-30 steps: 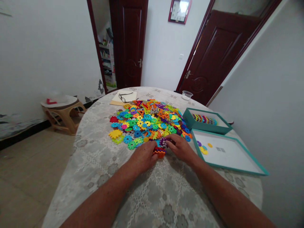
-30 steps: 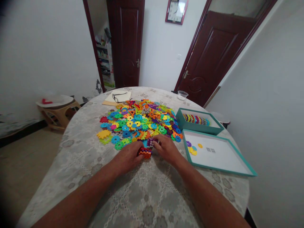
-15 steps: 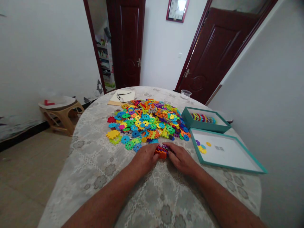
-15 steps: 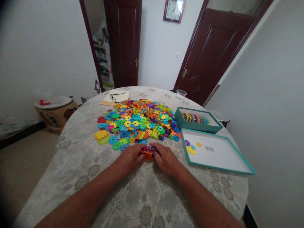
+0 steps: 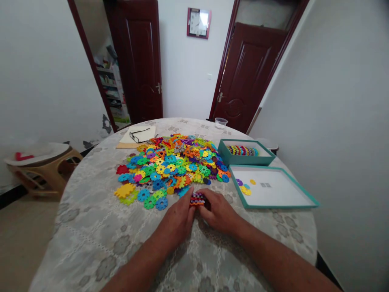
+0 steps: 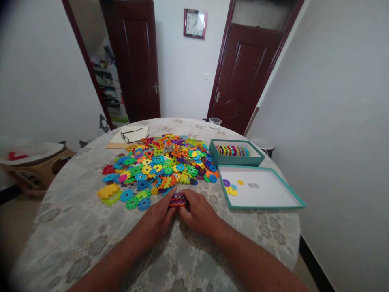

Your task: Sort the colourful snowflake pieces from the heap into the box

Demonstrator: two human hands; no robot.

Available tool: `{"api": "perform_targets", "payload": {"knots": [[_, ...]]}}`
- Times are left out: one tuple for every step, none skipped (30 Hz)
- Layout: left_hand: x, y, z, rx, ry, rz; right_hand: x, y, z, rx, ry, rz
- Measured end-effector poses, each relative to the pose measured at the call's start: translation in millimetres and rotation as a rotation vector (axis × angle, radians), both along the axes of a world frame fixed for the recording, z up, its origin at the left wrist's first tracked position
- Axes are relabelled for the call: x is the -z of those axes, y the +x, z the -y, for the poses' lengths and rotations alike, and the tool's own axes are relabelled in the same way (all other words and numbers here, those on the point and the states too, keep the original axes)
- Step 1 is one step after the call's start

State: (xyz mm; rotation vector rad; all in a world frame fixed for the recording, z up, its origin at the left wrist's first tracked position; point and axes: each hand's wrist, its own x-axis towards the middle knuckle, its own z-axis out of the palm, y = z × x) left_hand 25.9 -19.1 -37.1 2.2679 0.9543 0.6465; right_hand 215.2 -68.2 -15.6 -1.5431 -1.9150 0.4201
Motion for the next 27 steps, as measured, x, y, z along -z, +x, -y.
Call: {"api": "perform_targets", "payload": {"knots": [[0.5,0.6,0.7,-0.003,-0.006,-0.007,1.5,0.4,-0.2,0.014,0.002,0.007],[0.7,1.0,1.3,-0.012,-0.013,-0.016,3.2,1.1,-0.4,0.026,-0.003,0.016],[0.6,1.3,1.7,-0.023,-0.016,-0.023,4.8,1.9,-0.6,0.036,-0.011,0.025],[0.4,1.4,1.7,-0.034,-0.012,-0.024,6.1,2.5,-0.8,0.041,-0.019,0.032],[0.1,1.4,1.5,-0.042,-0.001,-0.018,6.8,3.0,-1.0,0.04,-0.024,0.036],[-0.1,1.2,1.1,-0.046,0.014,-0.009,6.9,3.3,-1.1,0.036,-0.024,0.035],[-0.1,0.9,0.4,-0.048,0.027,-0.001,6.3,3.3,-1.1,0.026,-0.023,0.032],[0.1,0.5,-0.3,-0.05,0.037,0.002,5.2,3.1,-1.0,0.012,-0.023,0.03],[0.6,0.1,-1.1,-0.051,0.043,-0.001,3.8,2.7,-0.7,-0.001,-0.026,0.031],[1.2,-0.5,-1.7,-0.049,0.046,-0.008,2.2,2.3,-0.2,-0.01,-0.031,0.035],[2.1,-1.1,-2.2,-0.042,0.049,-0.016,0.7,2.0,0.3,-0.014,-0.039,0.042],[3.0,-1.7,-2.5,-0.032,0.053,-0.022,-0.6,1.6,0.9,-0.017,-0.05,0.054],[4.0,-2.4,-2.6,-0.019,0.058,-0.025,-1.6,1.4,1.5,-0.02,-0.061,0.071],[5.0,-3.0,-2.6,-0.006,0.064,-0.025,-2.3,1.4,2.1,-0.023,-0.069,0.091],[6.1,-3.5,-2.5,0.007,0.07,-0.023,-2.8,1.4,2.7,-0.027,-0.075,0.112],[7.2,-4.0,-2.4,0.019,0.077,-0.021,-3.2,1.5,3.1,-0.033,-0.079,0.132],[8.2,-4.4,-2.4,0.029,0.083,-0.021,-3.5,1.6,3.4,-0.037,-0.08,0.147],[9.1,-4.8,-2.5,0.034,0.089,-0.021,-3.8,1.9,3.5,-0.035,-0.082,0.154],[9.6,-5.1,-2.8,0.032,0.095,-0.022,-4.3,2.3,3.5,-0.025,-0.083,0.152],[9.6,-5.3,-3.1,0.025,0.098,-0.024,-4.8,2.8,3.4,-0.012,-0.085,0.142],[9.2,-5.4,-3.4,0.017,0.097,-0.029,-5.4,3.4,3.1,0.001,-0.088,0.125],[8.4,-5.4,-3.5,0.01,0.093,-0.036,-6.1,4.1,2.9,0.012,-0.088,0.102],[7.3,-5.3,-3.5,0.008,0.089,-0.045,-6.7,4.8,2.7,0.018,-0.087,0.078],[6.2,-5.0,-3.2,0.013,0.085,-0.056,-7.4,5.5,2.5,0.02,-0.083,0.054],[5.1,-4.6,-2.8,0.022,0.085,-0.064,-7.9,6.2,2.4,0.018,-0.08,0.034],[4.4,-4.0,-2.2,0.027,0.09,-0.071,-8.4,6.8,2.4,0.017,-0.079,0.019],[4.0,-3.3,-1.4,0.028,0.096,-0.077,-8.9,7.4,2.3,0.017,-0.081,0.009]]}}
